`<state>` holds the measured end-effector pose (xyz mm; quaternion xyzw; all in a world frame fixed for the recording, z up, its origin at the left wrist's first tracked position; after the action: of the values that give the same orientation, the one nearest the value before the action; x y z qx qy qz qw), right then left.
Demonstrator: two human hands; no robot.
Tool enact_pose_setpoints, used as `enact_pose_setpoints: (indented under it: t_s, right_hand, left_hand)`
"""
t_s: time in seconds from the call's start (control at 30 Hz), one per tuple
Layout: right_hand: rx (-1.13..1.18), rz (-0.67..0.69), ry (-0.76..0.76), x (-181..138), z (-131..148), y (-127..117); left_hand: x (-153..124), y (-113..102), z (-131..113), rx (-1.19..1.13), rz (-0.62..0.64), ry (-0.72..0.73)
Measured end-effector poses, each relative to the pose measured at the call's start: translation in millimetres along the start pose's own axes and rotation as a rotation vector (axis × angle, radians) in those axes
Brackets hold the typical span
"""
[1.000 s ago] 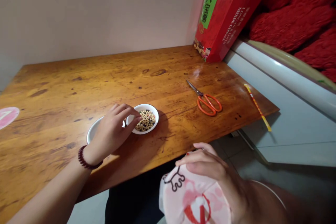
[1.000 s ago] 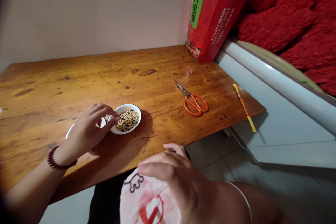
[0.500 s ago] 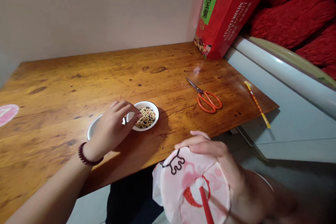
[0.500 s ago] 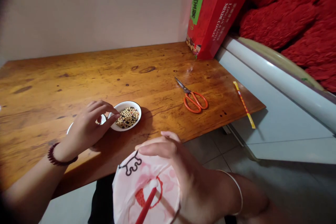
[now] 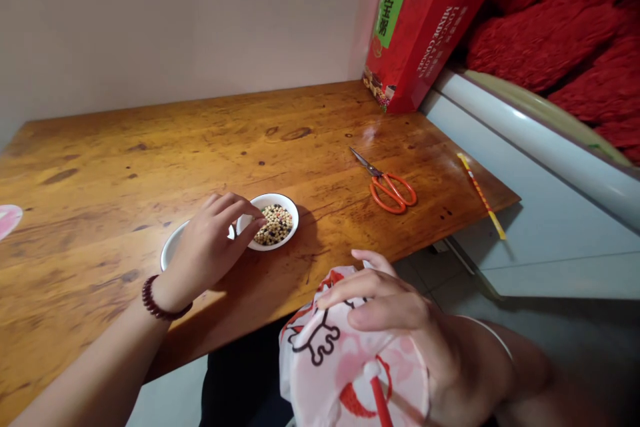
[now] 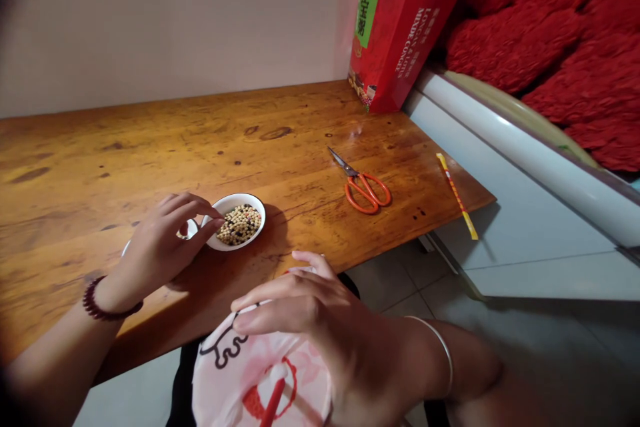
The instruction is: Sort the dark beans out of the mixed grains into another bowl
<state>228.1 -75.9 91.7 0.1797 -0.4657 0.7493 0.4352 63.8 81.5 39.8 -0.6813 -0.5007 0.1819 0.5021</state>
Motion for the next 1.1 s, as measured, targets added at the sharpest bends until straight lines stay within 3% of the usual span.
enact_pose_setpoints:
  t_s: [0.73,1.0,1.1]
  right_hand:
    - [0.092,-0.068,-0.057,1,0,-2]
    - [0.057,-0.053,0.044,-3,-4,0]
    - [0.019,-0.124,0.143,-11,-8,1]
  left_hand:
    - [-1,-1,1,0.024,0.011,-0.007]
    - [-2,-3,-1,0.036,-0.007,0.016]
    - [-2,-1,1,0.033,0.010,0.004]
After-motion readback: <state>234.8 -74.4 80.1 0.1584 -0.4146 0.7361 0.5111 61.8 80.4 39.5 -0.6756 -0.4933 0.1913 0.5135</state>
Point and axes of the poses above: each hand's wrist, its own x-axis towards the middle knuckle, its own y-axis out of the palm, z = x × y, the point moved 9 cm from there along x, towards the middle knuckle, and after that the axes turned 15 degrees about -y, right-handed, at the moved point
